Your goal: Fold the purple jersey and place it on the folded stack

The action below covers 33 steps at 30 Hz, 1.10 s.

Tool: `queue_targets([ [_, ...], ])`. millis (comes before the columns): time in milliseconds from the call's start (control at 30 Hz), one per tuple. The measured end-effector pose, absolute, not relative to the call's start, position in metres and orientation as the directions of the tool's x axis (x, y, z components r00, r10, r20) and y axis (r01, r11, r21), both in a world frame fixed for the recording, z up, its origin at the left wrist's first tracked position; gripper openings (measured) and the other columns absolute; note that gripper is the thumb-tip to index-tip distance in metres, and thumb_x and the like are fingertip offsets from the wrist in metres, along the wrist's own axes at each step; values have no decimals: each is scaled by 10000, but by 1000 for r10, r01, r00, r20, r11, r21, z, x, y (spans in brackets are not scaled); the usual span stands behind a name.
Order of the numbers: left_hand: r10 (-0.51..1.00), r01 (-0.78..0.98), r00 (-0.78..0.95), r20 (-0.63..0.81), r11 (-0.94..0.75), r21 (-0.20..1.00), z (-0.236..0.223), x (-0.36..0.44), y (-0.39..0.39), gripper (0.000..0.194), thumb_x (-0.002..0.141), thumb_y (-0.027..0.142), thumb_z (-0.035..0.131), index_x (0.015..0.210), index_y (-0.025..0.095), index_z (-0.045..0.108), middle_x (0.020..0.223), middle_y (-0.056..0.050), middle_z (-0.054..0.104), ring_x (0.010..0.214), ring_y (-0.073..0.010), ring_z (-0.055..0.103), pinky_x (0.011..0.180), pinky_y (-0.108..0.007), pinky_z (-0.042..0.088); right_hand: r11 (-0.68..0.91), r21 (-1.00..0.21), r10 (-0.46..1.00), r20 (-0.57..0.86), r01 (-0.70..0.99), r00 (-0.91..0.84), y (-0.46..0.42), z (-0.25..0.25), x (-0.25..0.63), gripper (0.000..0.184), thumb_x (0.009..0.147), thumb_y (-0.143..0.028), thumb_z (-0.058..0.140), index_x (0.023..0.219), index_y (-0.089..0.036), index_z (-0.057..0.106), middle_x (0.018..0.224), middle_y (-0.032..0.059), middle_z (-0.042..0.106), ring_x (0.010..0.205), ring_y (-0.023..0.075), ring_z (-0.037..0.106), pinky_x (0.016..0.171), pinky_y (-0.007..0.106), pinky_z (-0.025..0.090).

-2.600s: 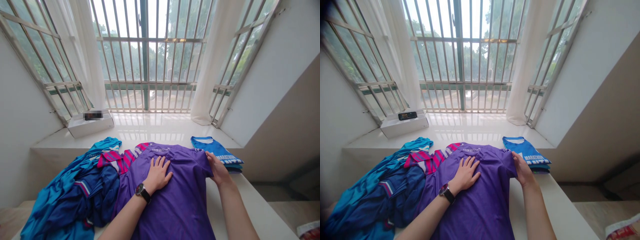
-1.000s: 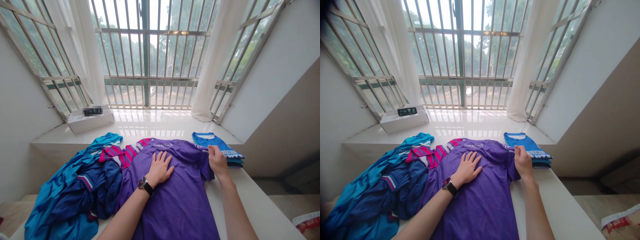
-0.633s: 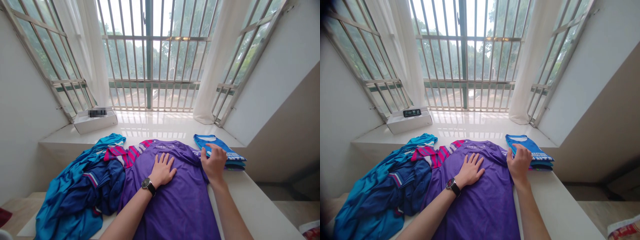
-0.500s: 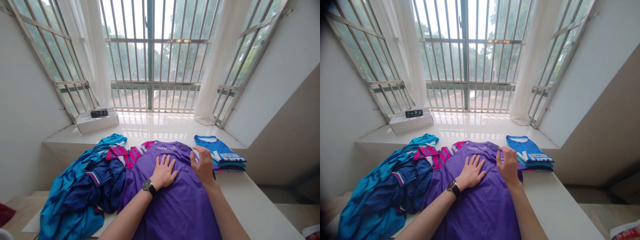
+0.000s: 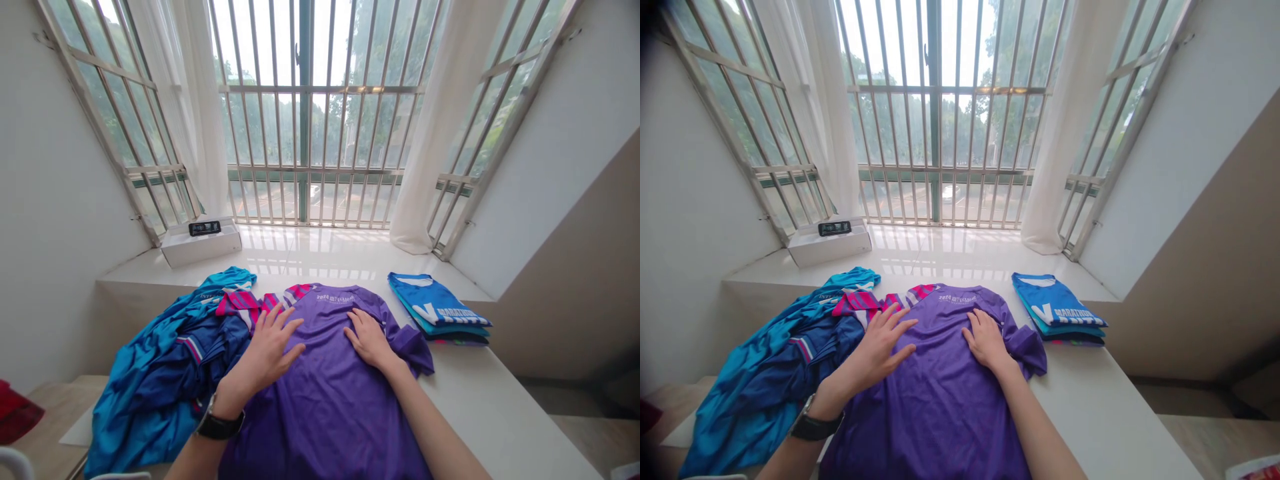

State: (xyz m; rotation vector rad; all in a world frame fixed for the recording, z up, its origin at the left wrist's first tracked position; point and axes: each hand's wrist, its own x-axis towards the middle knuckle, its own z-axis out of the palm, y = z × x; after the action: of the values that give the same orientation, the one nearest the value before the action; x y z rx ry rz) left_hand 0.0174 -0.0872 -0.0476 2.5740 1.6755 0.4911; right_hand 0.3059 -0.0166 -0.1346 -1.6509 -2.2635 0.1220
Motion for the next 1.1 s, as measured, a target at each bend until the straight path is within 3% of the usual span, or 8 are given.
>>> queue_targets([
  [133,941,998,-55,335,40,54,-57,-40,-107,553,874,467,597,1376,240,544,1504,-154,405,1441,-412,196,1089,-724,161,324,-276,939,215,905,-270,-16,-135,305,538,964,-440,411,1384,-126,534,1471,171,486,1366,297,427,1149,437,317],
  [267,946,974,-224,234,211,79,-77,-56,-112,613,882,564,544,1428,293,481,1522,-161,361,1400,-429,267,1007,-739,269,319,-294,940,217,901,-262,-14,-138,307,535,960,-450,412,1381,-143,537,1471,165,487,1367,294,428,1145,449,318],
  [500,969,979,-131,210,93,179,-75,-75,-117,437,926,369,476,1347,258,521,1409,-106,496,1277,-290,483,999,-442,463,335,-287,937,205,897,-285,-14,-138,310,551,964,-465,405,1396,-143,524,1485,162,475,1378,285,421,1152,440,310],
  [600,976,969,-45,213,-9,246,-73,-91,-117,450,889,202,430,1326,235,528,1388,-90,520,1265,-261,509,1013,-400,474,343,-275,934,205,898,-294,-14,-138,310,557,968,-462,401,1402,-133,518,1493,171,465,1388,290,410,1159,452,298],
  [800,971,939,139,193,-191,285,-66,-117,-112,696,747,-1,346,1383,220,524,1454,-77,461,1360,-222,443,1158,-406,346,339,-275,936,189,899,-296,-15,-134,309,564,971,-462,399,1409,-125,513,1497,168,462,1392,289,408,1165,446,293],
  [900,968,961,141,207,-184,207,-56,-117,-118,724,736,-16,342,1380,246,545,1494,-63,426,1379,-232,420,1156,-417,346,338,-278,937,189,899,-294,-15,-133,309,566,969,-466,404,1406,-125,518,1499,168,458,1393,287,408,1167,441,292],
  [1000,929,990,49,366,-93,104,-55,-102,-140,620,798,47,368,1322,285,598,1456,-58,481,1353,-284,437,1127,-492,355,333,-272,938,189,903,-290,-14,-134,310,562,968,-463,406,1406,-129,519,1500,163,458,1393,285,407,1166,438,295],
  [1100,884,981,4,468,-95,171,-67,-81,-179,392,919,262,397,1229,287,636,1318,-70,602,1221,-280,554,1048,-446,435,333,-263,938,190,905,-289,-13,-135,311,565,968,-464,403,1410,-130,514,1501,160,458,1392,286,406,1165,440,296],
])
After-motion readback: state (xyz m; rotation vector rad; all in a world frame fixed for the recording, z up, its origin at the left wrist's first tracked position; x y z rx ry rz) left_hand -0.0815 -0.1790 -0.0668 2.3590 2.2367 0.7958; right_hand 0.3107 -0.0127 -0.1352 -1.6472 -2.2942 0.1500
